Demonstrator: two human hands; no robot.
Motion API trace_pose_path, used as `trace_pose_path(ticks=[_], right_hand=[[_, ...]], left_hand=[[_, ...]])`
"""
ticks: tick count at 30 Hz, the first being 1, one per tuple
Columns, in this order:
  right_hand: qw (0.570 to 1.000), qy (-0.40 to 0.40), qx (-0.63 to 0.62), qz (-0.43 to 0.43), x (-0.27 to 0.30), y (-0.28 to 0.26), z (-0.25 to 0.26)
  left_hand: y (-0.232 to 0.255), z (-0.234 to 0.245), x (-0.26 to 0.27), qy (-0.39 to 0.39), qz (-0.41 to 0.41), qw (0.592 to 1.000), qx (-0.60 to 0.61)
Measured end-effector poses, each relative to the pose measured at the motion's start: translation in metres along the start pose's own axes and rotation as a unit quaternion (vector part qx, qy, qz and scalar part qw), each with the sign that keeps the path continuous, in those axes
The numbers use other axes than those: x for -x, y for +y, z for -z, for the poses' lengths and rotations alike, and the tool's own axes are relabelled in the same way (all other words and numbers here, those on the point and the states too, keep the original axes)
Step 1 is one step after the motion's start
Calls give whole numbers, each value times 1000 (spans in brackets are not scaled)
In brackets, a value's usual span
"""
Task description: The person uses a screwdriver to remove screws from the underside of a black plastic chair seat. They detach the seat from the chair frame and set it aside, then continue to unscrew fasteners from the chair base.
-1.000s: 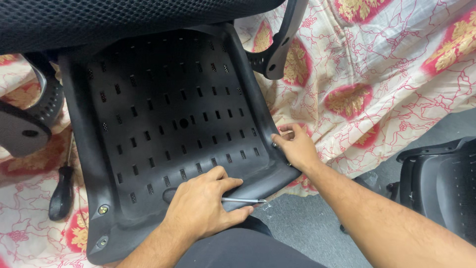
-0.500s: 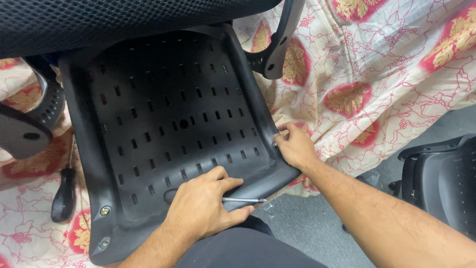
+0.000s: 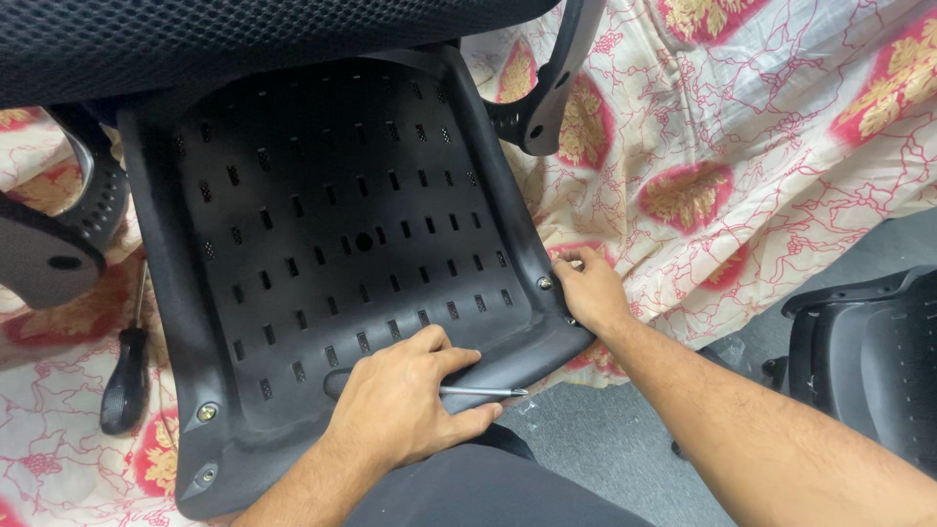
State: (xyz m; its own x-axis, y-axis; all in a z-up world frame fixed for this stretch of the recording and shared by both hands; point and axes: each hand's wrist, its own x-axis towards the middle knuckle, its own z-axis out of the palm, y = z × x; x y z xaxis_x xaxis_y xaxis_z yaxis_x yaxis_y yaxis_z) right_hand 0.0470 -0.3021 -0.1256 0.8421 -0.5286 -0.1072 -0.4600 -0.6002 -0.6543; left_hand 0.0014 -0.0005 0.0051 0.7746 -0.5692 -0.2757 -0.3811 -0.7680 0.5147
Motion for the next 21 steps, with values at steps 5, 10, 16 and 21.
trace_pose_path(ticks=[5, 10, 16, 21], right_hand=[[1000, 6, 12, 9, 5, -9, 3], [991, 49, -62, 107, 8, -28, 6], [894, 62, -396, 198, -25, -103, 20], [890, 87, -427, 136, -24, -150, 43]], left_hand=[[-3, -2, 0, 17, -16, 1000, 10], [-4, -2, 1, 31, -31, 999, 16], [-2, 3, 2, 67, -43, 996, 32], [-2, 17, 0, 110, -42, 992, 33]])
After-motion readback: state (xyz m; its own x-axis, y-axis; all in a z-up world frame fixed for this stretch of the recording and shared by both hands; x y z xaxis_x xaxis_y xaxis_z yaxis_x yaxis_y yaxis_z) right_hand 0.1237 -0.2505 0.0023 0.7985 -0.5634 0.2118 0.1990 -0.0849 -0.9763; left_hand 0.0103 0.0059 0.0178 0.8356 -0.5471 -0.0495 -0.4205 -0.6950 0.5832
